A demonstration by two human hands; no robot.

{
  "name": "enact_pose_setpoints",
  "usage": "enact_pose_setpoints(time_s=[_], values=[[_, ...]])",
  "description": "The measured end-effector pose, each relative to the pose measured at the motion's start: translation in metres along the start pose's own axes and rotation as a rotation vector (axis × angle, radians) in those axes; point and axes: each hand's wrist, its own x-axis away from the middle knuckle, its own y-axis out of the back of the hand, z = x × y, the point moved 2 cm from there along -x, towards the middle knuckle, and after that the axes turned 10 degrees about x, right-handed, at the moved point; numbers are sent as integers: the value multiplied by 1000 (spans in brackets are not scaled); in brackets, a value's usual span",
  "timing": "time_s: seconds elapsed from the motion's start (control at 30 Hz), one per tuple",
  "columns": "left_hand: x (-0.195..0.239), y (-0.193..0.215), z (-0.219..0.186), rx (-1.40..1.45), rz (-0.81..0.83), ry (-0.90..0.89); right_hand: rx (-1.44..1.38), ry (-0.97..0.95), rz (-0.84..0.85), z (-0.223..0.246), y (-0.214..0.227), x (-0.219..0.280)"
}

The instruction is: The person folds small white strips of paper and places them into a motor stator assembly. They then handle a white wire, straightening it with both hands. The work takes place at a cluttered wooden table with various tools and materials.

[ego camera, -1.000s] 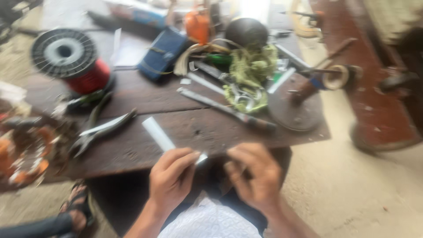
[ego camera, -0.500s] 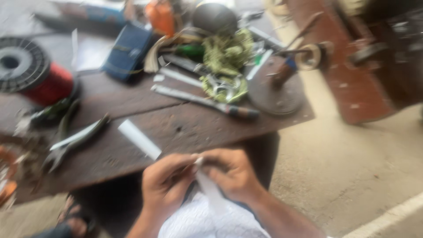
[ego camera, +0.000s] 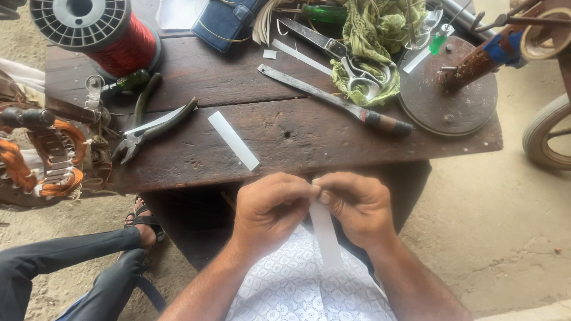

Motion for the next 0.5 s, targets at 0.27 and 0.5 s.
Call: enact_pose_setpoints(time_s=[0.27,0.5], values=[[2,-1,3,100,10,19,66,120,31,4,0,-4],[2,5,5,163,56,109,100,49,46,0,0,-2]])
